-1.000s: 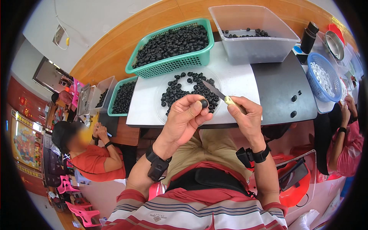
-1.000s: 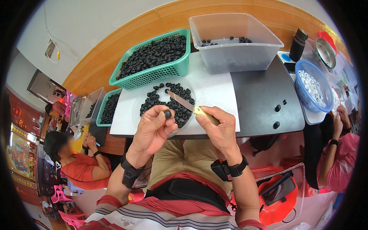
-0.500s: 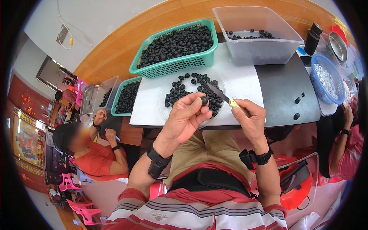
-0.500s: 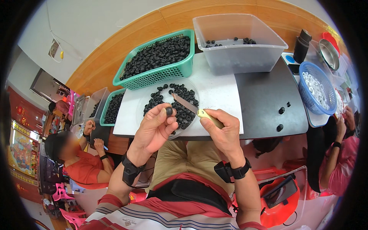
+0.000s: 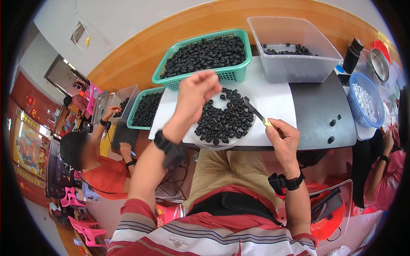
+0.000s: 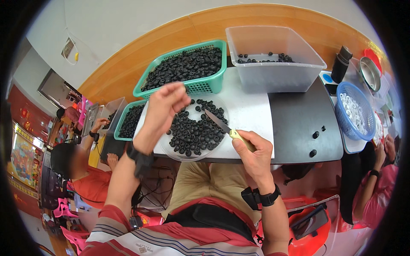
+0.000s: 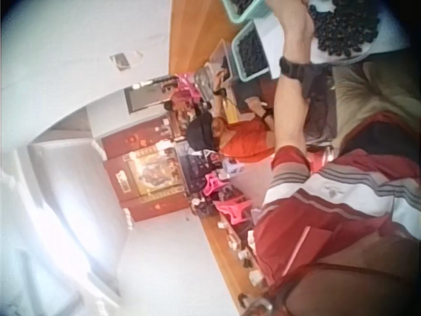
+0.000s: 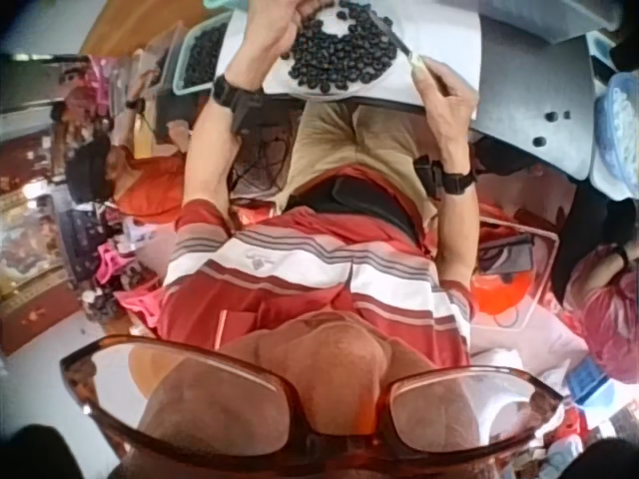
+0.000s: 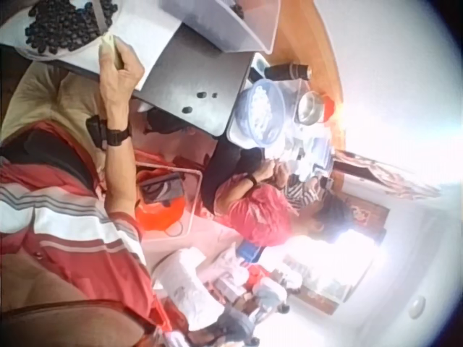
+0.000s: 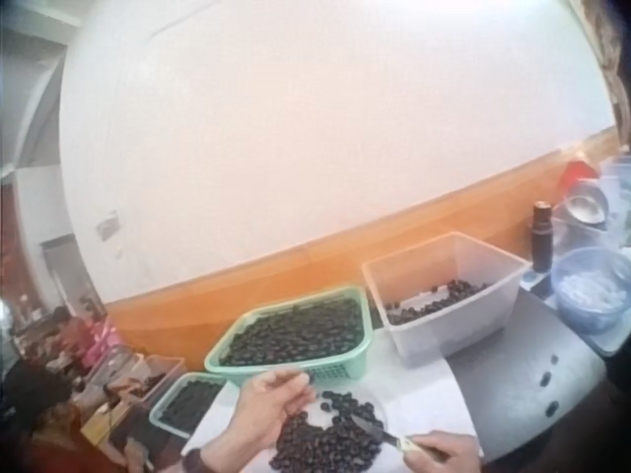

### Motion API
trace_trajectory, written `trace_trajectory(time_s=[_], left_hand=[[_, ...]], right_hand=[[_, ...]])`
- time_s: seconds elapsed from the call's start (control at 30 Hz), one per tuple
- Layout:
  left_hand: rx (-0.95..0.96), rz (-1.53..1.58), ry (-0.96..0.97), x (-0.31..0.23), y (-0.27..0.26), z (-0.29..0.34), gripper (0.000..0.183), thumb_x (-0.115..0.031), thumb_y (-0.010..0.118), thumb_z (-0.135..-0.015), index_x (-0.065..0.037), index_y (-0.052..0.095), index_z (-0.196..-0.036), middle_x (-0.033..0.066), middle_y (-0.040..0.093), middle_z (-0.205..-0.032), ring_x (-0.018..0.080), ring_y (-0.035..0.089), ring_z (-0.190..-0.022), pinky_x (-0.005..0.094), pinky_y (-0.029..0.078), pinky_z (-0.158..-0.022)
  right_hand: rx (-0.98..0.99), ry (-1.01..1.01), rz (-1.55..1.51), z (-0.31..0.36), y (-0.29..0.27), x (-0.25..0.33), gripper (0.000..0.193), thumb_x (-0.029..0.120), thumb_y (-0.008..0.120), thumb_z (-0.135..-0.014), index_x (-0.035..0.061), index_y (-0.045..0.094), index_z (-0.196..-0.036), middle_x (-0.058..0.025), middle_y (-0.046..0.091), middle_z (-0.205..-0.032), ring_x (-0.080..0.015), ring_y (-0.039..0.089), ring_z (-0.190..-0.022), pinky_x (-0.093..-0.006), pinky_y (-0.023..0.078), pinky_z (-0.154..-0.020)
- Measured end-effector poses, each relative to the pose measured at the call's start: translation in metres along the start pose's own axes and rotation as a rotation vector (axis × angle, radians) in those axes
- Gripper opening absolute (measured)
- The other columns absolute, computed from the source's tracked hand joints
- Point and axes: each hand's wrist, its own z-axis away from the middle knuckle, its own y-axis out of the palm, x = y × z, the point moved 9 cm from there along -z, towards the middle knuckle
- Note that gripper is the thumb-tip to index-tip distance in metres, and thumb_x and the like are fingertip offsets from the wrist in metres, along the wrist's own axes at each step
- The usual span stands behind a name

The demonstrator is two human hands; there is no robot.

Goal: The recorder is sorting and pitting small black olives using a small knife.

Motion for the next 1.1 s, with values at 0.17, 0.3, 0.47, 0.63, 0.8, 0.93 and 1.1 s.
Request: trace_trajectory(time_s=[0.17,0.3,0.47,0.63,0.8,0.93,1.1], left_hand=[[-0.184,-0.42,0.442,-0.038,-0.029,-0.037,0.037,-0.008,0.068,-0.089,0.007,0.058,-0.121,0.0113,0.066,-0.109,0.0162,0.065,-0.093,0.0282,0.054,-0.086],[-0.009,-0.722,0.349,-0.006,0.005,-0.008,0.019,-0.008,0.07,-0.085,0.0,0.071,-0.102,0.0074,0.071,-0.096,0.0132,0.066,-0.083,0.0272,0.053,-0.075],[0.142,-1.132,0.425,0.026,0.012,-0.004,0.02,-0.009,0.07,-0.08,-0.003,0.071,-0.1,0.0157,0.068,-0.091,0.0344,0.066,-0.085,0.041,0.053,-0.076],[0.215,-1.298,0.377,0.04,0.015,-0.009,0.019,-0.012,0.068,-0.082,-0.003,0.071,-0.099,0.0166,0.069,-0.096,0.0377,0.064,-0.089,0.0444,0.051,-0.08],[0.263,-1.314,0.345,0.045,0.014,-0.013,0.02,-0.016,0.066,-0.085,-0.004,0.071,-0.1,0.0168,0.069,-0.094,0.0364,0.064,-0.089,0.0431,0.05,-0.078],[0.23,-1.156,0.453,0.025,0.023,0.003,0.019,-0.012,0.066,-0.085,-0.003,0.071,-0.101,0.0148,0.068,-0.089,0.033,0.064,-0.082,0.0393,0.05,-0.074],[0.176,-0.972,0.443,0.012,0.024,0.016,0.017,-0.008,0.064,-0.089,-0.002,0.07,-0.103,0.0093,0.069,-0.086,0.0212,0.066,-0.079,0.0303,0.051,-0.072]], right_hand=[[-0.001,0.021,-0.016,-0.001,0.002,-0.002,0.027,0.02,0.073,-0.089,-0.0027,0.07,-0.104,-0.003,0.068,-0.087,-0.0073,0.057,-0.078,-0.0207,0.044,-0.07],[-0.006,0.005,-0.005,-0.003,-0.001,-0.002,0.028,0.021,0.073,-0.089,-0.0025,0.07,-0.104,-0.0021,0.067,-0.085,-0.0066,0.055,-0.076,-0.0204,0.043,-0.068],[0.006,0.021,0.015,-0.002,-0.001,-0.003,0.028,0.021,0.073,-0.089,-0.0025,0.07,-0.104,-0.0014,0.067,-0.084,-0.0061,0.055,-0.075,-0.0201,0.042,-0.067],[-0.019,0.018,-0.001,-0.002,0.001,0.0,0.027,0.021,0.074,-0.089,-0.0022,0.07,-0.104,-0.0005,0.066,-0.084,-0.0055,0.053,-0.073,-0.0198,0.041,-0.066],[-0.005,0.024,0.008,-0.002,0.001,-0.001,0.027,0.021,0.074,-0.089,-0.002,0.07,-0.103,-0.0008,0.067,-0.084,-0.0055,0.053,-0.073,-0.0201,0.041,-0.065],[-0.009,0.014,0.024,-0.002,0.001,-0.002,0.028,0.022,0.074,-0.089,-0.002,0.07,-0.103,-0.001,0.067,-0.084,-0.0055,0.052,-0.073,-0.0201,0.041,-0.065],[-0.03,0.002,0.044,-0.002,0.0,-0.001,0.029,0.022,0.074,-0.089,-0.0022,0.07,-0.103,-0.0006,0.065,-0.081,-0.0053,0.051,-0.071,-0.02,0.04,-0.063]])
